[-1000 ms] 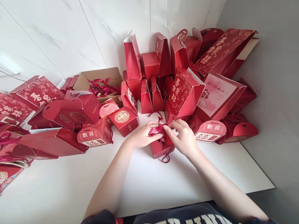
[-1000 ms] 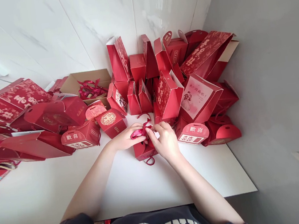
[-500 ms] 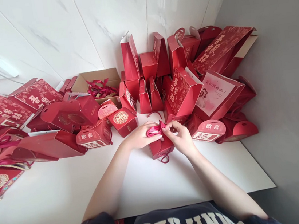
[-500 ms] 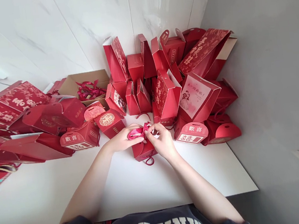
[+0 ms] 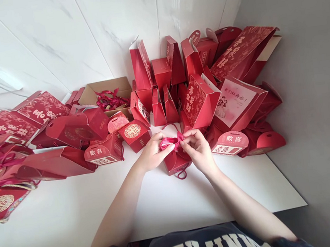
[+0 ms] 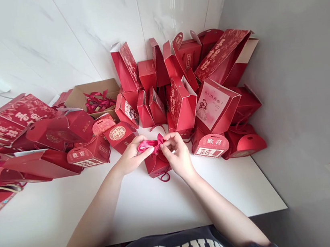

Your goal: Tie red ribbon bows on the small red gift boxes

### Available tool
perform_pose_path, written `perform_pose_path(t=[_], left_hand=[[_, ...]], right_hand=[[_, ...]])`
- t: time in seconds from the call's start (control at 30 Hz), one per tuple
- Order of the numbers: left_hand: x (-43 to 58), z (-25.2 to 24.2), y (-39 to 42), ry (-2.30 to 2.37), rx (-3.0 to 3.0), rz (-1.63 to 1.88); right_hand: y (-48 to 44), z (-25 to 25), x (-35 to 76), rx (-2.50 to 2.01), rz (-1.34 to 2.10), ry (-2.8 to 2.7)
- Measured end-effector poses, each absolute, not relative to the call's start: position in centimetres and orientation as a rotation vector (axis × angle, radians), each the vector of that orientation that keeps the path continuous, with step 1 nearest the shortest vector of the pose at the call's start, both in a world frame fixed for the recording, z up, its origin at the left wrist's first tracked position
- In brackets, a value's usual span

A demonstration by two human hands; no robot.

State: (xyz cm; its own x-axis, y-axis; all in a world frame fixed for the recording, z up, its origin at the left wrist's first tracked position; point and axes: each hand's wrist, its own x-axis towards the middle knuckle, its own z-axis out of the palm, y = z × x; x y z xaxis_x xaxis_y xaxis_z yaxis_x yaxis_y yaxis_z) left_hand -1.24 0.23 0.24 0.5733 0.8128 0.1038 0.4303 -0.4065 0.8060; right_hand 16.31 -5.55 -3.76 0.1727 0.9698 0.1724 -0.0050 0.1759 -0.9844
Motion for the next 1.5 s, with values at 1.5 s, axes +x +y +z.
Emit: perform_pose_path(t=[1.5], left_hand=[[-6.6, -3.3, -3.5, 1.344, 0.832, 1.214]], right_hand=[[-7.6, -1.8, 21.0, -1.233, 0.532, -1.816]])
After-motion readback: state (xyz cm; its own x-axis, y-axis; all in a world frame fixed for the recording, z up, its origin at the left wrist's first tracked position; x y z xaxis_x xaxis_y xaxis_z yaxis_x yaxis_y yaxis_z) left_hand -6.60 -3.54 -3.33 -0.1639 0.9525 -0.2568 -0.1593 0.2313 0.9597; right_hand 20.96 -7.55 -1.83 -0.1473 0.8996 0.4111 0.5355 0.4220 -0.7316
